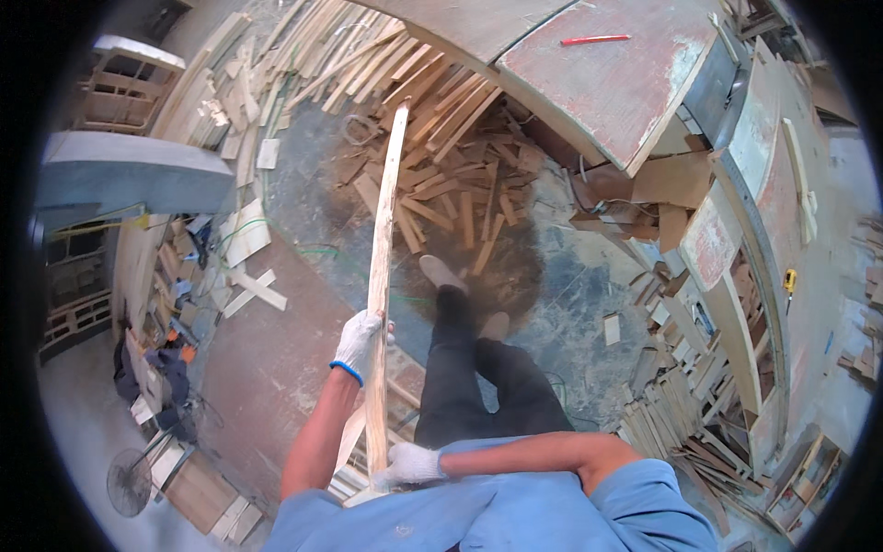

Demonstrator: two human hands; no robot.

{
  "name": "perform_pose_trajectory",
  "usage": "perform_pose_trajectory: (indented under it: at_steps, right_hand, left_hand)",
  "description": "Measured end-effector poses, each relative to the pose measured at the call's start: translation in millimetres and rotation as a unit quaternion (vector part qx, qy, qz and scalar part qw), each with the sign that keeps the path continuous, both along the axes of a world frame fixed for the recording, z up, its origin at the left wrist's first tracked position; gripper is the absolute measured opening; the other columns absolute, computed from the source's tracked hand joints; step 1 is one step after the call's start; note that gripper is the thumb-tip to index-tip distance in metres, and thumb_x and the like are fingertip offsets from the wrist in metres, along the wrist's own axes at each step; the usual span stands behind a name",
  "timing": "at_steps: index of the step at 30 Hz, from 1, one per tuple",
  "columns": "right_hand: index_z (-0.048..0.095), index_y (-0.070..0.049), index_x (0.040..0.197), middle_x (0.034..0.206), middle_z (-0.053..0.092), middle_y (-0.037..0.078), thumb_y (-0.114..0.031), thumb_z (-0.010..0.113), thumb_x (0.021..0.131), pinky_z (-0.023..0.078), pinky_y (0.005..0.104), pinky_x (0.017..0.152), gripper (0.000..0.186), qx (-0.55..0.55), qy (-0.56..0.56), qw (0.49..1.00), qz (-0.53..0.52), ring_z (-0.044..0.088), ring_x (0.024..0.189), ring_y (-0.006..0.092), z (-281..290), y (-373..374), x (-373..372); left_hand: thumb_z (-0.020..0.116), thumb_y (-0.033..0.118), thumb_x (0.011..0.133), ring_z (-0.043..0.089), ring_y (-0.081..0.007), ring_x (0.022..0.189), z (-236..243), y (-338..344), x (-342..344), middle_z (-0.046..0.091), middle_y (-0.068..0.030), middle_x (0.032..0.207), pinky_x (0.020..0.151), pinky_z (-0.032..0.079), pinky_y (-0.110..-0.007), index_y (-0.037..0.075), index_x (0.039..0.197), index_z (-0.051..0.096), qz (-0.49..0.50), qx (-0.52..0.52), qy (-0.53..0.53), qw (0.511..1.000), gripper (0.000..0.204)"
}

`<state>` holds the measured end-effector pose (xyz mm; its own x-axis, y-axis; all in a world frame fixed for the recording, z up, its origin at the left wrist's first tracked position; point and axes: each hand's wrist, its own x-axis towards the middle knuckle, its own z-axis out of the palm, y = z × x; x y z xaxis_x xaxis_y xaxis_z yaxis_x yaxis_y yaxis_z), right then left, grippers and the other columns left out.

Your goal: The person uses a table saw to cut small wooden pieces, measures them with a tape measure, and assembles them into a wooden frame. The person then uses a nail gun to fasten the pieces together.

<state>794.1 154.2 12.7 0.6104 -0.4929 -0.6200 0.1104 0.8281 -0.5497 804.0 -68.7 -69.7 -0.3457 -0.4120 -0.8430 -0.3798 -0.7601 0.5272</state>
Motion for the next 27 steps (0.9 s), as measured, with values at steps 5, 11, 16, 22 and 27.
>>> perform_pose_trajectory:
  at_steps: [5, 11, 16, 22, 27]
  right_hand:
    - [0.082, 0.004, 0.101, 0.088, 0.079, 0.015, -0.056, 0.079, 0.097, 0.055, 0.0419, 0.068, 0.061, -0.022, -0.02, 0.999, -0.041, 0.075, 0.078, 0.0217, 48.3, -4.9, -16.3]
    - [0.079, 0.003, 0.099, 0.076, 0.07, 0.005, -0.051, 0.081, 0.097, 0.05, 0.038, 0.064, 0.054, -0.024, -0.111, 0.991, -0.066, 0.062, 0.07, 0.0154, 64.0, -29.7, -19.8]
    - [0.079, 0.001, 0.1, 0.08, 0.073, 0.009, -0.04, 0.081, 0.093, 0.053, 0.0407, 0.067, 0.042, -0.113, -0.004, 0.991, -0.069, 0.069, 0.073, 0.0215, 36.4, -60.1, -53.9]
    - [0.078, -0.002, 0.091, 0.089, 0.077, 0.025, -0.03, 0.071, 0.086, 0.059, 0.0527, 0.078, 0.029, -0.257, 0.428, 0.859, -0.118, 0.075, 0.083, 0.0432, 31.1, -90.3, -221.2]
    - [0.073, -0.002, 0.104, 0.089, 0.072, 0.023, -0.022, 0.068, 0.082, 0.059, 0.0542, 0.083, 0.031, -0.237, 0.711, 0.613, -0.25, 0.073, 0.085, 0.0435, 107.0, -36.9, -358.6]
  left_hand:
    - [0.075, 0.026, 0.104, 0.069, -0.0194, 0.07, 25.5, -5.6, 10.1, 0.072, -0.0085, 0.089, 0.061, 0.058, -0.034, 0.005, 0.111, 0.067, 0.05, 0.045, 0.006, 0.998, 0.023]
    - [0.072, 0.03, 0.106, 0.069, -0.0215, 0.067, 39.6, -66.2, 56.2, 0.071, -0.0096, 0.088, 0.061, 0.06, -0.037, 0.007, 0.113, 0.066, 0.013, -0.056, -0.106, 0.993, 0.024]
    - [0.069, 0.032, 0.107, 0.069, -0.023, 0.07, 42.2, -137.0, 98.8, 0.071, -0.0128, 0.092, 0.064, 0.059, -0.037, 0.002, 0.116, 0.068, 0.208, -0.171, -0.067, 0.961, 0.031]
    - [0.056, 0.045, 0.111, 0.068, -0.0268, 0.097, 76.5, -175.1, -19.9, 0.07, -0.0128, 0.103, 0.093, 0.056, -0.046, 0.002, 0.121, 0.066, 0.315, -0.192, 0.12, 0.922, 0.046]
    - [0.056, 0.031, 0.111, 0.068, -0.0313, 0.115, 143.6, -97.5, -213.5, 0.073, -0.0189, 0.123, 0.11, 0.052, -0.05, -0.004, 0.129, 0.066, 0.236, -0.176, 0.241, 0.925, 0.04]
